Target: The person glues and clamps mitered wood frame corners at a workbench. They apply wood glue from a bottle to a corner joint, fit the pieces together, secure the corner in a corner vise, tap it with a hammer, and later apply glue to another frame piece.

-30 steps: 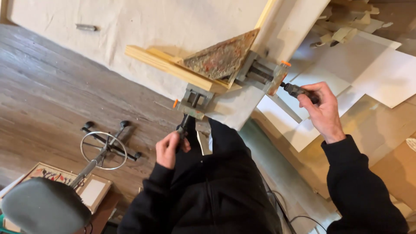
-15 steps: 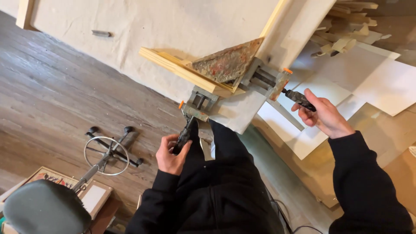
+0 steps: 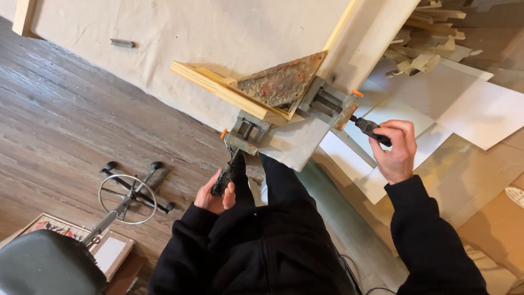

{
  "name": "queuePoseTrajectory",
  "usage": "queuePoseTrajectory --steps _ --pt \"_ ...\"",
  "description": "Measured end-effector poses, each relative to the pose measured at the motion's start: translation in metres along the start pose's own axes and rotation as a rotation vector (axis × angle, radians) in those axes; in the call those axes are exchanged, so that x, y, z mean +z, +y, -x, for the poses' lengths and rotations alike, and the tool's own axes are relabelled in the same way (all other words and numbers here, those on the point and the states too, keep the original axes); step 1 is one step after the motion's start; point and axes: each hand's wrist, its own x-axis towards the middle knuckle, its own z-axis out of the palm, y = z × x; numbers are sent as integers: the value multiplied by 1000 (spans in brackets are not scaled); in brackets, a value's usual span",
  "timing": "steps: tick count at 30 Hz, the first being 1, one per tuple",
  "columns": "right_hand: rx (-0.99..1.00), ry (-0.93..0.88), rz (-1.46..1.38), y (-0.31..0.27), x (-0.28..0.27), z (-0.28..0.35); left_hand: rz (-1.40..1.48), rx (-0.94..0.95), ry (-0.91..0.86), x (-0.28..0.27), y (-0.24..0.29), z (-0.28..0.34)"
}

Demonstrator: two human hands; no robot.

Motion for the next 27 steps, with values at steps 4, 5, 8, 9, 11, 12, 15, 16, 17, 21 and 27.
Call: queuePoseTrajectory --steps 4,5,8,9,11,12,15,16,17,21,27 --pt "57 1 -90 -20 -6 -11 -559 216 333 48 20 5" --pt "90 5 -154 -23 -9 -14 -1073 650 535 68 28 3" --pt "129 41 -272 -15 -13 -1 -1604 1029 691 188 77 -3" --pt "118 40 -280 -9 -15 4 -1605 1038 703 200 83 -23" --pt "140 161 -396 1 -18 13 -1772 1251 550 224 98 -61" --pt "130 159 -409 10 -17 19 -1778 1258 565 226 103 -68" --pt "281 254 -556 18 -27 38 -1870 1038 575 223 104 -90" --pt "304 291 -601 8 -31 35 -1899 1014 575 215 103 -93" --pt "326 322 -650 -2 -34 32 -1928 987 583 205 102 -94" --pt "373 354 -653 3 -37 47 -2015 1000 634 214 107 -100" --pt "381 346 -537 -11 -38 41 -2003 1006 343 249 132 -131"
